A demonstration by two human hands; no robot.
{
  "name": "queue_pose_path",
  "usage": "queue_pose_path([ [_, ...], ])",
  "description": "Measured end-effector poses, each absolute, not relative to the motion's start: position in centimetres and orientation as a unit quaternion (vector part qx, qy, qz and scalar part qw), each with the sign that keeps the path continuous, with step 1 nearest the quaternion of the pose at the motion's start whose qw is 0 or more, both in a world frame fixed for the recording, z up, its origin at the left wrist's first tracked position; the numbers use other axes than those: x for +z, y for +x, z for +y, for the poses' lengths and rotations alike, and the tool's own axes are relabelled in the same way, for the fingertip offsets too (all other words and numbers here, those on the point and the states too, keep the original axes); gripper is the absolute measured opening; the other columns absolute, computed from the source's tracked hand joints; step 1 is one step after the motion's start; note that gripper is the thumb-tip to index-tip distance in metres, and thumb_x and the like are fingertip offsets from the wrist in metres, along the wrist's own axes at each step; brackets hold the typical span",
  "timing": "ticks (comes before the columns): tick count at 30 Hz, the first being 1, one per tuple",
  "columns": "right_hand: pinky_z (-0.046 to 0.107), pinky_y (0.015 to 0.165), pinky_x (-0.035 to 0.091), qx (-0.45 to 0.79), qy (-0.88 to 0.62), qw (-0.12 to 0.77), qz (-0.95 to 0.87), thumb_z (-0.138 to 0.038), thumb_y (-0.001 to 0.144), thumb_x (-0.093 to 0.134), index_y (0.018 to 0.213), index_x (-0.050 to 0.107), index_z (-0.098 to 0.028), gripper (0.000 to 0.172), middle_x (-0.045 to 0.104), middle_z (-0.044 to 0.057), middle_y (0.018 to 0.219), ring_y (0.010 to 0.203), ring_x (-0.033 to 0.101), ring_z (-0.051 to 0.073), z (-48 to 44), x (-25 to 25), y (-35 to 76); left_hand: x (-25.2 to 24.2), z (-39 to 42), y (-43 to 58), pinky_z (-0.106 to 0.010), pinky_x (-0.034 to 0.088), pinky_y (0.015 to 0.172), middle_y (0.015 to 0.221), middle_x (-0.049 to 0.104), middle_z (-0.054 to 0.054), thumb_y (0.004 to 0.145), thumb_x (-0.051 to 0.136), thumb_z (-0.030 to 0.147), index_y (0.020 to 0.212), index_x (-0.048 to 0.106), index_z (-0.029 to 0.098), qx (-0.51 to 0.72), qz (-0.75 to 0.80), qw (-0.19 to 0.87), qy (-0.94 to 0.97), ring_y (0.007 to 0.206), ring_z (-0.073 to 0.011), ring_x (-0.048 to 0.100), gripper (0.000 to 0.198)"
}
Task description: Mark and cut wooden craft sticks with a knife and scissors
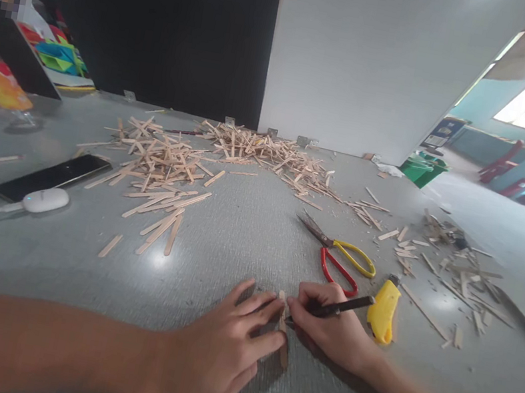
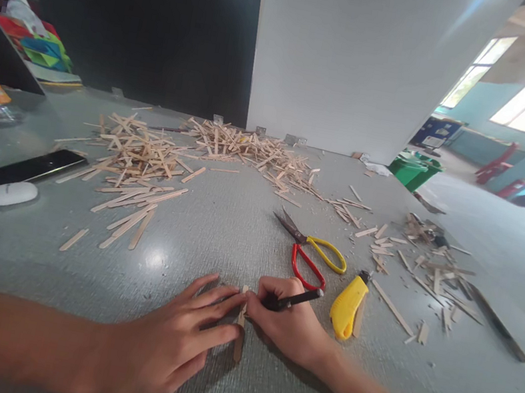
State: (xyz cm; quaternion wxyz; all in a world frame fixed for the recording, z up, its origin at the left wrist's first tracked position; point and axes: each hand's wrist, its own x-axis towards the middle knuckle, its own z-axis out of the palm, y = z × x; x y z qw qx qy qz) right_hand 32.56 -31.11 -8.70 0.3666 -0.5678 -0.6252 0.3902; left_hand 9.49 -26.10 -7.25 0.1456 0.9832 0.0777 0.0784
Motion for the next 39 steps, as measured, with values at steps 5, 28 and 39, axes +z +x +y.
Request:
queue_pose_path([
  [5, 0.019, 0.036, 0.028, 0.417, -0.578, 0.376, -0.593, -0.031, 0.096, 0.061, 0.063, 0.041, -0.025, 0.039, 0.048, -0.009, 0.046, 0.036, 0.041, 0.007, -31.33, -9.24, 32.54, -7.09, -26.12, 9.52, -0.066, 0.031, 0.119, 0.156, 0.050, -0.021, 0.098, 0.048, 0.014, 0.128, 0.059, 0.016, 0.067, 0.079, 0.146, 0.984, 0.148, -0.0376, 0.042, 0.032],
  [28, 0.023, 0.040, 0.023, 0.372, -0.583, 0.365, -0.623, -0.031, 0.094, 0.061, 0.061, 0.038, -0.025, 0.041, 0.038, -0.009, 0.049, 0.042, 0.035, 0.008, -31.15, -9.02, 32.60, -7.03, -26.13, 9.51, -0.062, 0.031, 0.120, 0.152, 0.054, -0.020, 0.095, 0.051, 0.012, 0.126, 0.061, 0.017, 0.100, 0.075, 0.148, 0.981, 0.145, -0.0358, 0.046, 0.032],
  [39, 0.028, 0.049, 0.022, 0.322, -0.569, 0.357, -0.667, -0.026, 0.091, 0.059, 0.059, 0.034, -0.024, 0.041, 0.031, -0.008, 0.055, 0.054, 0.028, 0.011, -30.96, -8.62, 32.68, -7.13, -26.17, 9.43, -0.062, 0.031, 0.120, 0.152, 0.055, -0.019, 0.096, 0.052, 0.013, 0.128, 0.060, 0.017, 0.106, 0.075, 0.150, 0.980, 0.145, -0.0360, 0.045, 0.034],
])
